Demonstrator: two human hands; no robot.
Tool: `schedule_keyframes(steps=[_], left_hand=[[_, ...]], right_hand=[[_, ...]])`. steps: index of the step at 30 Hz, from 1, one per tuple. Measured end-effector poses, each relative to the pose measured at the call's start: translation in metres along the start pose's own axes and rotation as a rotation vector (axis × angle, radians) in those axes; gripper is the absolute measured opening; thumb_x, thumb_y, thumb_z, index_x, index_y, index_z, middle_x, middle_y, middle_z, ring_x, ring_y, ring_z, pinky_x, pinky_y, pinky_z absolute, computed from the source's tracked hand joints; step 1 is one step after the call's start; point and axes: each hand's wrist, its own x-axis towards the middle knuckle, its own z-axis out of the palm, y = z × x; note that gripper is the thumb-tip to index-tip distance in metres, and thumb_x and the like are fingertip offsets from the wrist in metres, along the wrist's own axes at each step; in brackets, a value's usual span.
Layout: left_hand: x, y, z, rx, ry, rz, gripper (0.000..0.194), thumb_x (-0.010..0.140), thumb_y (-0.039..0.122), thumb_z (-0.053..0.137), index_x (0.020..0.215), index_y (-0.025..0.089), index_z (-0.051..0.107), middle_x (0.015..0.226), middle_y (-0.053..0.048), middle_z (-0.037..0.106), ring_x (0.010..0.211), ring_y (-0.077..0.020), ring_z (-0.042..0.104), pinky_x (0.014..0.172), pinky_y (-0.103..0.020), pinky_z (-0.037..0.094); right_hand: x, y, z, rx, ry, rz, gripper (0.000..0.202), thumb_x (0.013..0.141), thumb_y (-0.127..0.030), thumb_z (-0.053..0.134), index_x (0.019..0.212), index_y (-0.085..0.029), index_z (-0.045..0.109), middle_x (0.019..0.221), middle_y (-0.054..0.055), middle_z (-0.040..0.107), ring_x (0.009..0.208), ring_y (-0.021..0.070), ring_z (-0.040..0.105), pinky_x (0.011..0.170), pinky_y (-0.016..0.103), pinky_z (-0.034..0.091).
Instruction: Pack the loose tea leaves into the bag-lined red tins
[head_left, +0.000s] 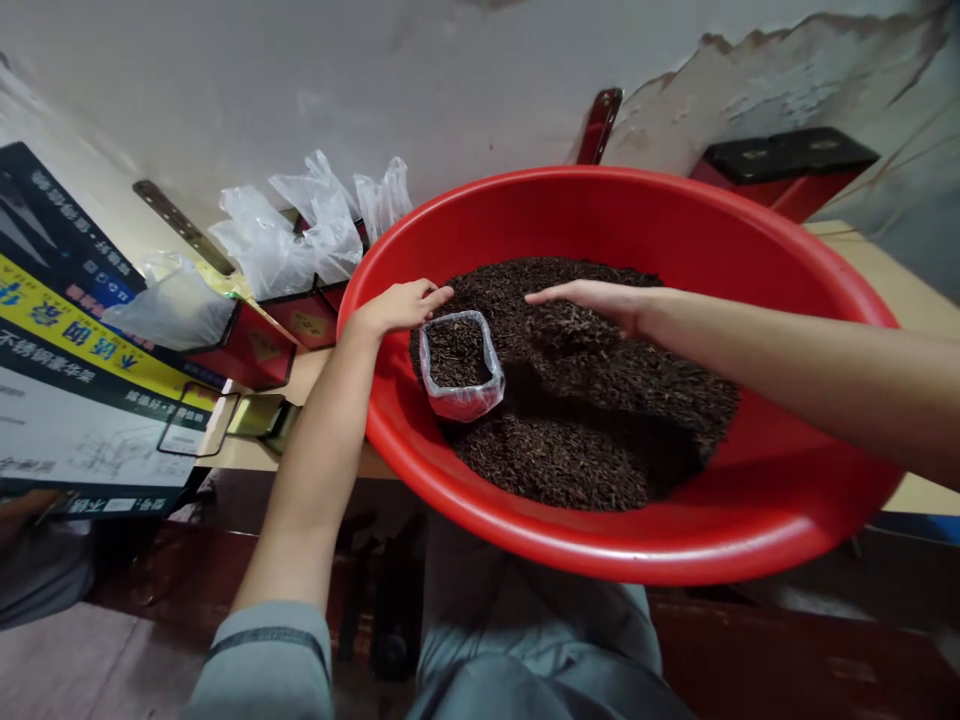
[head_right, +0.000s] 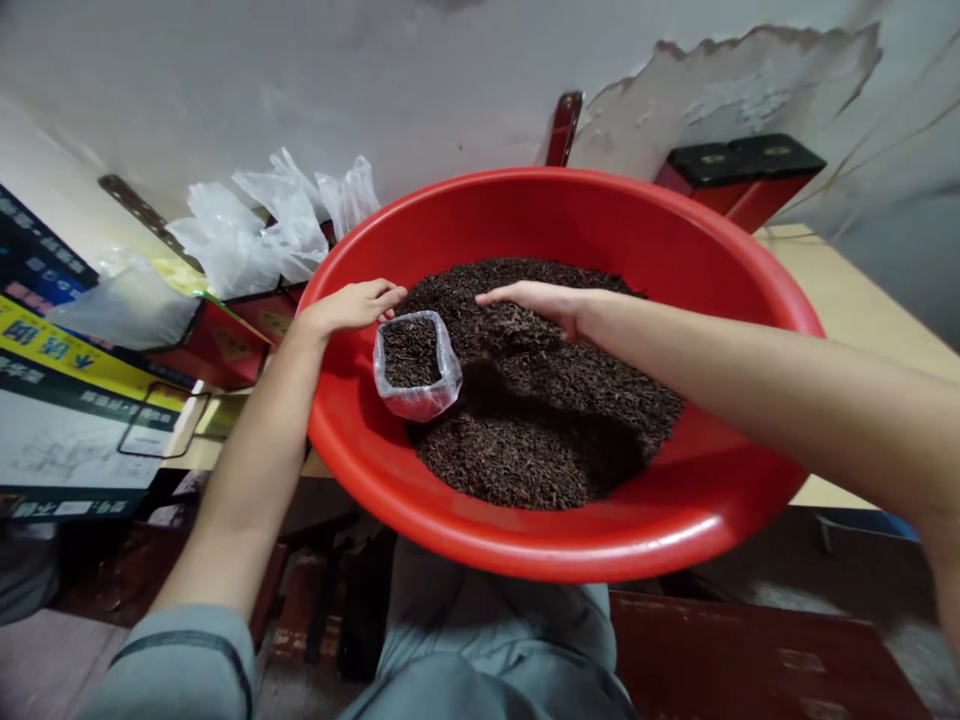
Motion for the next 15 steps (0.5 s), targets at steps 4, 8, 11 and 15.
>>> schedule_keyframes(steps=[4, 8, 11, 15], left_hand=[[0.003, -0.005, 0.0, -0.003, 0.035, -0.077, 0.055, 0.106, 0.055, 0.029, 0.117, 0.017, 0.066, 0.107, -0.01, 0.078, 0.1, -0.0227, 0.074, 0.091, -0.028, 0.051], [0.002, -0.008, -0.001, 0.025, 0.062, -0.137, 0.053, 0.106, 0.055, 0.027, 0.111, 0.018, 0.066, 0.107, -0.01, 0.079, 0.103, -0.0242, 0.074, 0.093, -0.029, 0.051], [0.003, -0.011, -0.002, 0.02, 0.066, -0.153, 0.047, 0.106, 0.05, 0.031, 0.107, 0.019, 0.066, 0.105, -0.01, 0.079, 0.102, -0.024, 0.075, 0.09, -0.029, 0.053], [0.007, -0.018, -0.002, 0.068, 0.072, -0.156, 0.024, 0.094, 0.032, 0.055, 0.107, 0.017, 0.068, 0.111, -0.015, 0.078, 0.105, -0.0295, 0.075, 0.088, -0.033, 0.055]], right_hand=[[-0.004, -0.043, 0.006, 0.166, -0.095, 0.01, 0.053, 0.089, -0.072, 0.048, 0.104, -0.03, 0.075, 0.107, 0.009, 0.08, 0.103, 0.0342, 0.073, 0.096, 0.056, 0.058], [0.005, -0.081, 0.026, 0.246, -0.212, -0.095, 0.044, 0.094, -0.065, 0.051, 0.097, -0.027, 0.073, 0.098, 0.007, 0.079, 0.1, 0.0304, 0.074, 0.095, 0.048, 0.06], [0.011, -0.101, 0.04, 0.16, -0.188, -0.168, 0.039, 0.096, -0.061, 0.055, 0.104, -0.026, 0.072, 0.099, 0.007, 0.078, 0.105, 0.0284, 0.073, 0.098, 0.044, 0.058], [0.011, -0.117, 0.052, -0.046, -0.166, -0.226, 0.045, 0.097, -0.061, 0.056, 0.116, -0.023, 0.069, 0.109, 0.008, 0.076, 0.114, 0.0292, 0.07, 0.1, 0.043, 0.056]])
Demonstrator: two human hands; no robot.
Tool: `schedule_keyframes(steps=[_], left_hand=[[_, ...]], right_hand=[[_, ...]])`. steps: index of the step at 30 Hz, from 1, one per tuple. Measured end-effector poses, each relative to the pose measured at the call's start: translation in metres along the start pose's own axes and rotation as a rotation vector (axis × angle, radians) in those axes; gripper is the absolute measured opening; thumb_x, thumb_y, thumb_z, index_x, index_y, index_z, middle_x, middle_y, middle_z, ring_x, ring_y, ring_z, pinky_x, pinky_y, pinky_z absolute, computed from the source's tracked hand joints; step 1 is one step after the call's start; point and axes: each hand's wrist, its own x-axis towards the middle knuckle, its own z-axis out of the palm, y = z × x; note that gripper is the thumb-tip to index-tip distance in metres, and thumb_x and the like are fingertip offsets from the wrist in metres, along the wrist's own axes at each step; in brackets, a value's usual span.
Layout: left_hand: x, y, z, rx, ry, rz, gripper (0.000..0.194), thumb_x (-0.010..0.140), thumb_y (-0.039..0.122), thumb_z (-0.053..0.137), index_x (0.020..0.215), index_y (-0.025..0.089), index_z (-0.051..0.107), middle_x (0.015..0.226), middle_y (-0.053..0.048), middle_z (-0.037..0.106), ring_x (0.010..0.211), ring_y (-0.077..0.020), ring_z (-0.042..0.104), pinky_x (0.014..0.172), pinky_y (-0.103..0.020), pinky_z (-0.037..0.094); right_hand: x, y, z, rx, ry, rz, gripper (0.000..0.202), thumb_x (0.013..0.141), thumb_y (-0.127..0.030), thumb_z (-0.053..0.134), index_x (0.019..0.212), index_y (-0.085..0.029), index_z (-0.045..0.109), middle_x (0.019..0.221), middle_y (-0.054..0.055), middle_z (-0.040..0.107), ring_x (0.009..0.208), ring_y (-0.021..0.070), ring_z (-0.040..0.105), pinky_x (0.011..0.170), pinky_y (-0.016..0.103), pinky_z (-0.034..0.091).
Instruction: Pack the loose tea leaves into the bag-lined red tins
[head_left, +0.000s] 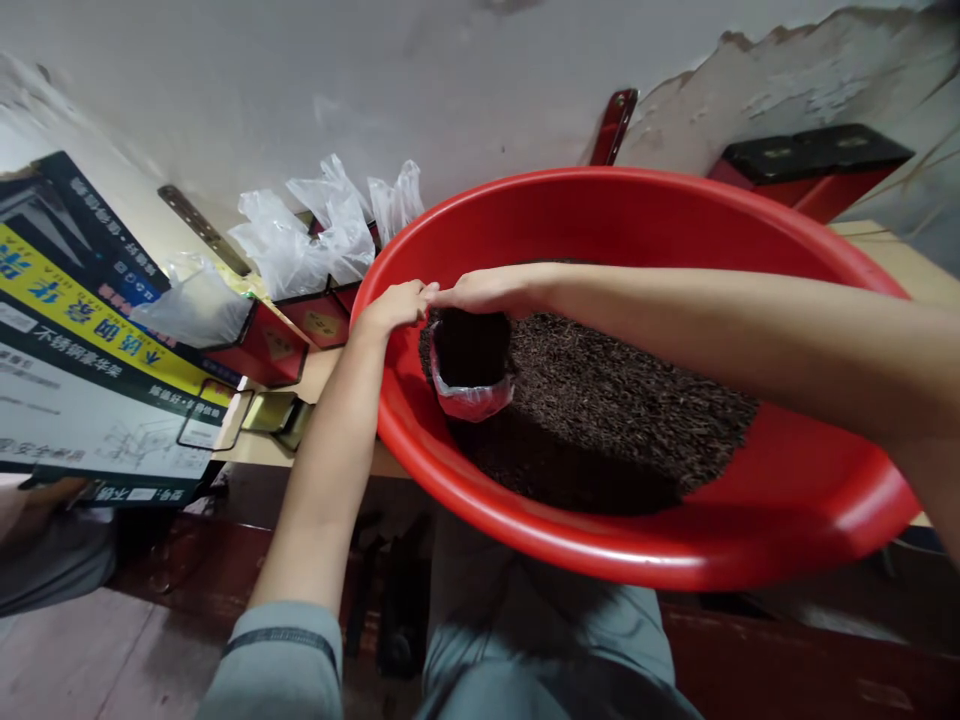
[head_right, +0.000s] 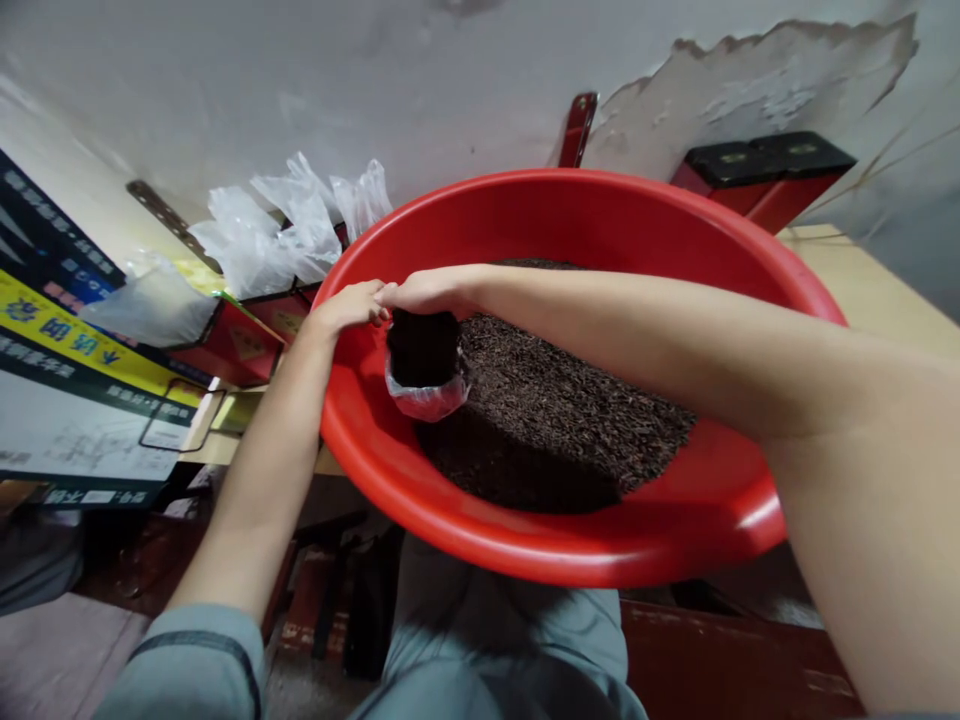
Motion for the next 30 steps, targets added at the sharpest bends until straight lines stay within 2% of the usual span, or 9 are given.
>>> schedule_keyframes(steps=[3, 7, 10, 13, 16, 19, 21, 25, 30], left_hand=[[0.003, -0.003, 0.001, 0.012, 0.008, 0.031, 0.028, 0.086, 0.027, 0.061, 0.11, 0.015, 0.07, 0.111, -0.017, 0.078, 0.104, -0.0333, 0.074, 0.088, -0.037, 0.056], [0.0, -0.001, 0.003, -0.054, 0.047, 0.045, 0.038, 0.1, 0.035, 0.043, 0.116, 0.014, 0.07, 0.109, -0.015, 0.078, 0.107, -0.0305, 0.073, 0.095, -0.038, 0.055], [-0.006, 0.008, 0.002, -0.058, 0.095, 0.066, 0.043, 0.105, 0.039, 0.036, 0.121, 0.014, 0.068, 0.116, -0.015, 0.077, 0.114, -0.0277, 0.071, 0.101, -0.036, 0.051], [-0.013, 0.02, 0.001, -0.107, 0.133, 0.155, 0.039, 0.105, 0.036, 0.039, 0.124, 0.014, 0.066, 0.124, -0.013, 0.074, 0.117, -0.0245, 0.069, 0.105, -0.033, 0.048], [-0.018, 0.029, 0.001, -0.112, 0.137, 0.279, 0.035, 0.103, 0.034, 0.045, 0.126, 0.016, 0.065, 0.13, -0.01, 0.072, 0.12, -0.0226, 0.066, 0.108, -0.032, 0.046], [-0.019, 0.033, 0.001, -0.101, 0.114, 0.328, 0.035, 0.102, 0.035, 0.046, 0.125, 0.016, 0.065, 0.131, -0.009, 0.072, 0.121, -0.0224, 0.065, 0.108, -0.034, 0.045], [-0.019, 0.032, 0.002, -0.105, 0.113, 0.323, 0.036, 0.102, 0.036, 0.045, 0.124, 0.016, 0.065, 0.13, -0.009, 0.072, 0.12, -0.0223, 0.065, 0.109, -0.034, 0.046], [-0.019, 0.029, 0.002, -0.122, 0.102, 0.293, 0.038, 0.102, 0.04, 0.043, 0.122, 0.017, 0.065, 0.128, -0.009, 0.072, 0.118, -0.0217, 0.066, 0.107, -0.033, 0.047], [-0.018, 0.027, 0.002, -0.105, 0.087, 0.284, 0.037, 0.101, 0.043, 0.044, 0.119, 0.02, 0.066, 0.121, -0.007, 0.075, 0.111, -0.0205, 0.068, 0.104, -0.033, 0.049]], right_hand=[[-0.003, -0.005, 0.0, -0.064, -0.024, -0.046, 0.049, 0.095, -0.066, 0.057, 0.115, -0.023, 0.072, 0.105, 0.007, 0.076, 0.116, 0.031, 0.069, 0.095, 0.039, 0.059], [-0.019, -0.004, -0.012, -0.065, -0.036, -0.086, 0.063, 0.095, -0.076, 0.049, 0.113, -0.023, 0.076, 0.107, 0.007, 0.076, 0.115, 0.0304, 0.069, 0.093, 0.037, 0.06], [-0.035, 0.015, -0.029, -0.064, 0.045, -0.033, 0.072, 0.095, -0.081, 0.038, 0.117, -0.025, 0.077, 0.116, 0.008, 0.076, 0.12, 0.0337, 0.067, 0.097, 0.043, 0.058], [-0.043, 0.062, -0.046, -0.212, 0.193, 0.055, 0.074, 0.099, -0.078, 0.03, 0.12, -0.025, 0.076, 0.123, 0.009, 0.074, 0.126, 0.0364, 0.063, 0.107, 0.05, 0.052], [-0.041, 0.128, -0.054, -0.507, 0.257, 0.172, 0.061, 0.102, -0.065, 0.04, 0.126, -0.018, 0.073, 0.133, 0.016, 0.068, 0.132, 0.0407, 0.058, 0.118, 0.054, 0.041], [-0.035, 0.182, -0.048, -0.601, 0.277, 0.313, 0.063, 0.105, -0.055, 0.037, 0.146, -0.011, 0.057, 0.148, 0.026, 0.053, 0.138, 0.0449, 0.052, 0.119, 0.056, 0.038], [-0.032, 0.199, -0.039, -0.591, 0.312, 0.397, 0.072, 0.104, -0.06, 0.033, 0.154, -0.01, 0.047, 0.157, 0.029, 0.041, 0.144, 0.0496, 0.043, 0.118, 0.06, 0.036], [-0.026, 0.201, -0.025, -0.522, 0.358, 0.428, 0.092, 0.096, -0.077, 0.027, 0.154, -0.008, 0.044, 0.165, 0.03, 0.027, 0.149, 0.0571, 0.027, 0.118, 0.068, 0.031], [-0.024, 0.198, -0.027, -0.5, 0.323, 0.428, 0.093, 0.093, -0.081, 0.022, 0.153, -0.014, 0.046, 0.166, 0.027, 0.028, 0.149, 0.0562, 0.029, 0.118, 0.068, 0.03]])
